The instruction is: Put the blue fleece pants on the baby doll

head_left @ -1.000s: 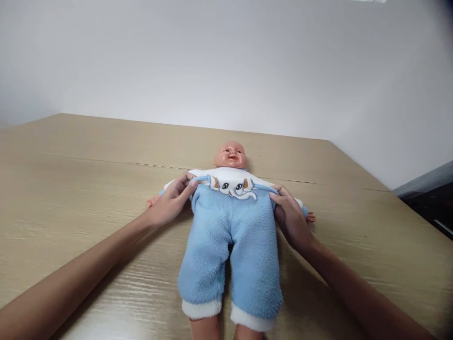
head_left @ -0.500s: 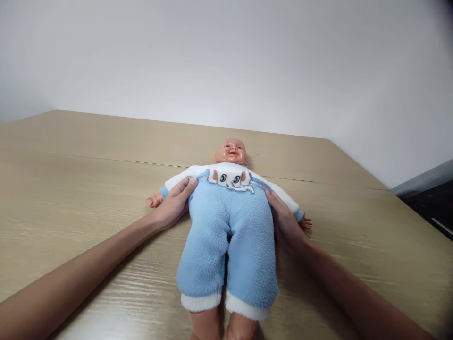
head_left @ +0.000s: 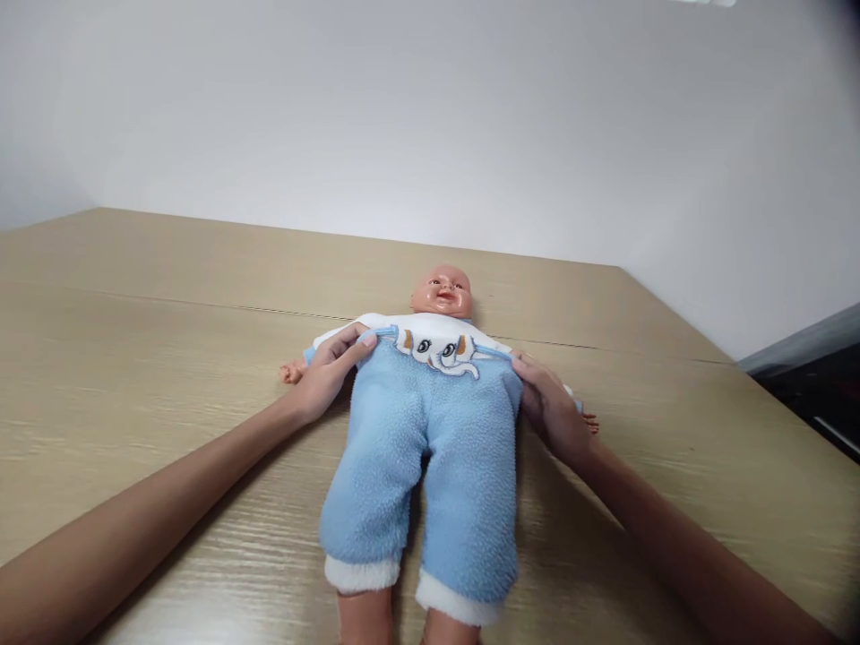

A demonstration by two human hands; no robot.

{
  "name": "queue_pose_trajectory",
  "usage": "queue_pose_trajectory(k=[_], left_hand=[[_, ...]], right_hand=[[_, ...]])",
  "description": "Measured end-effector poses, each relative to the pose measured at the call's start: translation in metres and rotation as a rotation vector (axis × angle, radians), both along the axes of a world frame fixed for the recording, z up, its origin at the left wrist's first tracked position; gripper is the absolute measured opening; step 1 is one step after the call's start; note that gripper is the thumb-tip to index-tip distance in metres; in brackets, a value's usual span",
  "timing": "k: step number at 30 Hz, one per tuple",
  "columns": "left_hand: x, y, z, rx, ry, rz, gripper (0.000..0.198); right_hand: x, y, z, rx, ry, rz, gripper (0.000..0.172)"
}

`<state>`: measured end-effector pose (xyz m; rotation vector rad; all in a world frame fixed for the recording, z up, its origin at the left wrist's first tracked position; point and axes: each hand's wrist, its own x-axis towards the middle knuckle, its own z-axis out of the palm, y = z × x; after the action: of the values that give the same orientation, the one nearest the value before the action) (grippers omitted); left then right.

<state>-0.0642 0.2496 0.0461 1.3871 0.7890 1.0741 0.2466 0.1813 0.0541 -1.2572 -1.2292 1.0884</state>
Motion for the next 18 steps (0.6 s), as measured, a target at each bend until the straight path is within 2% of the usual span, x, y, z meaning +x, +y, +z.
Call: queue_pose_trajectory(k=[4,7,10,13,15,18], left_hand=[[0.0,0.0,-0.006,0.111,0.039,0.104,0.047],[-0.001,0.0,-0.01,0.149,0.042,0.152,0.045],[-0.003,0.001,-0.016,0.199,0.017,0.168,0.039],[-0.005,0.001,-0.023,0.281,0.011,0.236,0.033],[-0.006,-0.001,-0.026,0.411,0.03,0.313,0.026],[-0.008,-0.005,-0.029,0.64,0.081,0.359,0.013]], right_hand=[[-0.002,0.014,0.026,-0.141,0.027,0.045,0.043],[-0.008,0.031,0.033,-0.165,-0.143,-0.004,0.042],[-0.02,0.049,0.038,-0.029,-0.322,-0.059,0.036],[-0.044,0.061,0.051,0.213,-0.616,-0.05,0.027],[-0.064,0.067,0.063,0.368,-0.846,0.073,0.018],[-0.097,0.081,0.074,0.409,-1.001,0.306,0.015]])
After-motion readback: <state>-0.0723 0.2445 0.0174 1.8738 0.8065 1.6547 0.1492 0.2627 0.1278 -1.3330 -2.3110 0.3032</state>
